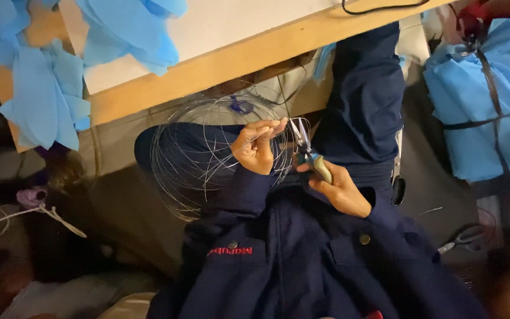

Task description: Cutting and preparing thin metal wires from a coil for use in upholstery or frame making.

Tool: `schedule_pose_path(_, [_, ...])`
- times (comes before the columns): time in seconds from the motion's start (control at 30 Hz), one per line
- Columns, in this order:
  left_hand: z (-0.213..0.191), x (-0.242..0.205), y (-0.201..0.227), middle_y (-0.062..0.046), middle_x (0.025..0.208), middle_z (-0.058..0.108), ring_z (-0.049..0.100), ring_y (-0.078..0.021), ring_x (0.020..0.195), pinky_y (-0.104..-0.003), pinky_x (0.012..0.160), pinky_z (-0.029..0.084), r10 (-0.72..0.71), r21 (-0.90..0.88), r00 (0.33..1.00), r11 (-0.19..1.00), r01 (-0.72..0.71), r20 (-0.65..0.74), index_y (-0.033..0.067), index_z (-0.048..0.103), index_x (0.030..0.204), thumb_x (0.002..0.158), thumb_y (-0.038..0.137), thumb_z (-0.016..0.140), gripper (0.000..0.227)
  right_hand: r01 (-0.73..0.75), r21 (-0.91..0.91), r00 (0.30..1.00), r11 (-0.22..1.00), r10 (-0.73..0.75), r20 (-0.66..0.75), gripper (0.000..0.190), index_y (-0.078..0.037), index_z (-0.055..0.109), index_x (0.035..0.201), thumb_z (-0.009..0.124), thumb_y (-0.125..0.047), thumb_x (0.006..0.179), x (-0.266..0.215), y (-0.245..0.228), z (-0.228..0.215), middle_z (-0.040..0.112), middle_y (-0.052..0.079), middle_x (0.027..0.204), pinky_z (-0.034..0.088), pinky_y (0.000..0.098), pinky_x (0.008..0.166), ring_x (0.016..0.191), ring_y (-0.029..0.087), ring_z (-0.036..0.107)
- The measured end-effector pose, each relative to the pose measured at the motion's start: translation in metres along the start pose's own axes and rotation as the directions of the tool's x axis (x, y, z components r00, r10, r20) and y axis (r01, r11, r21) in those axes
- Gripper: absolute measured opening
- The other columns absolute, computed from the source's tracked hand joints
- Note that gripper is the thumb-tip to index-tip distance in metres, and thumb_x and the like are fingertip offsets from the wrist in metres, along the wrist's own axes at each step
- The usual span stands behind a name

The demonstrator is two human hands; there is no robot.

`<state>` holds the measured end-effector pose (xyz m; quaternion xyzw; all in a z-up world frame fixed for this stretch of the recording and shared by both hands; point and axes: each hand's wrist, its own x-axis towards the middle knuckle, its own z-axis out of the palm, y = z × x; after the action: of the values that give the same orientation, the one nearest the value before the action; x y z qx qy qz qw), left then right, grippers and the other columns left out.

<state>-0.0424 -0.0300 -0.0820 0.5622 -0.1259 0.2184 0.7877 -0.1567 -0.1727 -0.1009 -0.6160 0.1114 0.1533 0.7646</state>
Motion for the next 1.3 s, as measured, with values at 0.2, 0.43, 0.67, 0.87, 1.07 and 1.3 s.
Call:
schedule_pose_path(0.2, [0.008,0.001,0.013,-0.027,0.071,0.061,0.063,-0.0411,0.061,-0.047,0.050,0.056,0.002,-0.038,1.000,0.999,-0.001,0.010,-0.0113,0.052,0.068,0.080,-0.014,0.052,0.012,0.093,-0.097,0.995,0.991,-0.096,-0.024,0.022,0.000,0.060,0.095,0.056,0.004,0.074,0.014,-0.032,0.018,0.054,0.005,0.072,0.041,0.0213,0.057,0.061,0.009,0.049])
schedule_pose_path(0.43, [0.004,-0.007,0.009,-0.024,0.076,0.063,0.061,-0.0357,0.071,-0.046,0.056,0.056,-0.024,-0.011,1.000,1.000,0.024,-0.012,-0.0089,0.056,0.072,0.082,-0.009,0.055,0.010,0.132,-0.115,0.990,0.985,-0.136,-0.033,0.014,-0.002,0.057,0.089,0.055,0.001,0.076,0.018,-0.042,0.030,0.047,0.001,0.060,0.035,0.0184,0.047,0.049,0.006,0.041])
schedule_pose_path(0.67, [-0.002,-0.008,0.004,-0.024,0.073,0.062,0.064,-0.0359,0.062,-0.043,0.050,0.055,-0.025,-0.073,1.000,0.997,0.026,0.019,-0.0067,0.050,0.073,0.083,-0.006,0.053,0.011,0.279,-0.231,0.954,0.932,-0.296,-0.040,0.011,-0.004,0.054,0.086,0.056,0.001,0.077,0.016,-0.064,0.047,0.049,0.006,0.071,0.038,0.0247,0.057,0.062,0.012,0.043])
schedule_pose_path(0.87, [-0.001,-0.011,0.001,-0.022,0.074,0.063,0.065,-0.0318,0.064,-0.038,0.050,0.056,-0.032,-0.035,0.999,0.999,0.032,0.005,-0.0032,0.049,0.073,0.082,-0.005,0.055,0.011,0.284,-0.296,0.950,0.912,-0.309,-0.040,0.011,-0.006,0.052,0.087,0.055,-0.001,0.077,0.016,-0.063,0.049,0.049,0.007,0.073,0.039,0.0286,0.059,0.065,0.017,0.047])
schedule_pose_path(1.07, [-0.001,-0.011,0.004,-0.025,0.075,0.061,0.064,-0.0365,0.062,-0.043,0.051,0.054,-0.052,-0.078,0.999,0.996,0.052,0.009,-0.0051,0.047,0.075,0.085,-0.005,0.052,0.011,0.301,-0.276,0.942,0.913,-0.329,-0.064,0.009,-0.006,0.052,0.083,0.055,0.000,0.079,0.020,-0.054,0.047,0.050,0.008,0.071,0.041,0.0280,0.059,0.063,0.018,0.051])
schedule_pose_path(1.3, [-0.003,-0.017,-0.002,-0.027,0.076,0.060,0.063,-0.0403,0.063,-0.047,0.052,0.054,-0.079,-0.118,0.997,0.990,0.078,-0.002,-0.0060,0.046,0.076,0.085,-0.005,0.052,0.011,0.254,-0.281,0.953,0.926,-0.289,-0.089,0.009,-0.006,0.049,0.080,0.058,-0.005,0.082,0.019,-0.045,0.042,0.047,0.006,0.067,0.040,0.0279,0.057,0.060,0.015,0.047])
